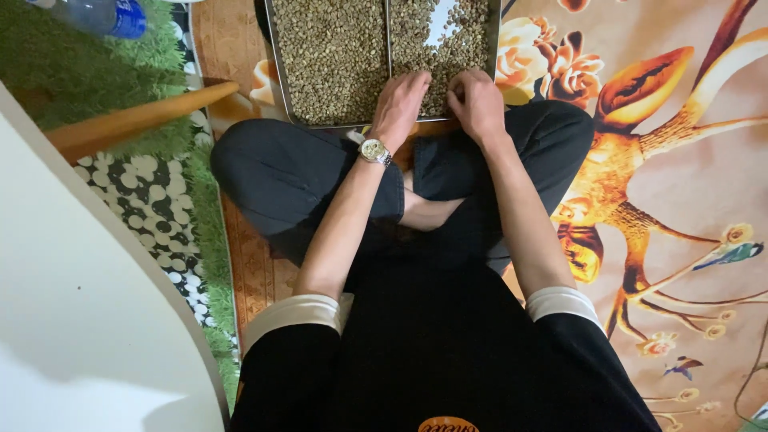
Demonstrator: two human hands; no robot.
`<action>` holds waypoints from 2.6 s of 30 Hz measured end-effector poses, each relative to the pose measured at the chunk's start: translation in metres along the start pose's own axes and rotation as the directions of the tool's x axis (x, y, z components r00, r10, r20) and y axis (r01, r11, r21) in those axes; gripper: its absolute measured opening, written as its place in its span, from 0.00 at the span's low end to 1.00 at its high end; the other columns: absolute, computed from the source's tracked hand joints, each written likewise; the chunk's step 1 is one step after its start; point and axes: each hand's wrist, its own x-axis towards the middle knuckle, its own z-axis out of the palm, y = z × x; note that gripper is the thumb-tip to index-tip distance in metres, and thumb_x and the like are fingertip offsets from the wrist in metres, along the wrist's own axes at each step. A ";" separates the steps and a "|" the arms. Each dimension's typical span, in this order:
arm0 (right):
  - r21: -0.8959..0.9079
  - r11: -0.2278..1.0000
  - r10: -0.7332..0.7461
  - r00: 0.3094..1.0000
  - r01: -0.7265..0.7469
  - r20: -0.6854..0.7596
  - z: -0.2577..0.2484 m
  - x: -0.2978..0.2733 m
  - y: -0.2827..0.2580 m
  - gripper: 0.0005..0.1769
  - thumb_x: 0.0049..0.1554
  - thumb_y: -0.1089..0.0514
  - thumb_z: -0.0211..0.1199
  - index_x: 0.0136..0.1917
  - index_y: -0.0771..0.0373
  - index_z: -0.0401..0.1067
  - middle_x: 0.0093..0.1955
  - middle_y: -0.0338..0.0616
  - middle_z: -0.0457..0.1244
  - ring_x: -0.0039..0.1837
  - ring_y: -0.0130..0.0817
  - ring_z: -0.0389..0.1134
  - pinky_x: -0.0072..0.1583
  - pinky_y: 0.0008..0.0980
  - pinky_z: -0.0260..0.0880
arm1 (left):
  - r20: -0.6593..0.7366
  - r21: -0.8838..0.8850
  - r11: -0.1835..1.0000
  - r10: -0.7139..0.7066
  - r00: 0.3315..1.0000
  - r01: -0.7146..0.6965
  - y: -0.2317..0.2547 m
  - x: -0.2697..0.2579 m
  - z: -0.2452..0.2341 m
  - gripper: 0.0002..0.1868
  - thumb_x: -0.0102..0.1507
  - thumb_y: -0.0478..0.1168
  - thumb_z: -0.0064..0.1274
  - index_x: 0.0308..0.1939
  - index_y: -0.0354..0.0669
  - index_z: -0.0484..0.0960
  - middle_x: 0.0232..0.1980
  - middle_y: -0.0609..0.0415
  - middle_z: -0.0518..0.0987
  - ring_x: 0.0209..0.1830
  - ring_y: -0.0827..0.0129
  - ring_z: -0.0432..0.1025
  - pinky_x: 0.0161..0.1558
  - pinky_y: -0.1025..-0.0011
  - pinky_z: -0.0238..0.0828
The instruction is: A person is sitting on a rug, manually sorting through green coffee beans in a two-compartment metal tray to identify and remove defects.
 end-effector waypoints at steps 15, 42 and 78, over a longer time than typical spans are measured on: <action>0.464 0.835 -0.298 0.952 0.297 -0.073 -0.054 0.061 -0.125 0.14 0.57 0.78 0.69 0.55 0.70 0.74 0.46 0.44 0.68 0.40 0.29 0.65 0.44 0.25 0.67 | 0.252 -0.016 0.975 -0.211 0.944 0.222 -0.013 -0.015 0.015 0.36 0.62 0.47 0.63 0.70 0.43 0.64 0.70 0.47 0.70 0.70 0.53 0.65 0.69 0.47 0.54; -0.257 0.956 -0.126 0.990 0.138 0.063 0.010 -0.003 0.028 0.10 0.50 0.60 0.70 0.45 0.59 0.73 0.49 0.45 0.65 0.52 0.47 0.68 0.51 0.40 0.71 | 0.283 0.153 0.986 0.021 0.959 -0.067 -0.006 -0.009 0.025 0.16 0.61 0.37 0.59 0.53 0.42 0.79 0.55 0.49 0.72 0.55 0.56 0.69 0.58 0.53 0.63; 0.258 0.961 0.087 0.994 -0.101 0.065 0.013 0.015 -0.011 0.05 0.53 0.64 0.68 0.45 0.65 0.77 0.36 0.41 0.67 0.34 0.29 0.63 0.40 0.28 0.65 | -0.359 -0.566 0.742 -0.614 0.703 0.360 -0.040 0.008 -0.014 0.17 0.71 0.53 0.40 0.43 0.46 0.74 0.30 0.63 0.72 0.26 0.78 0.64 0.30 0.77 0.62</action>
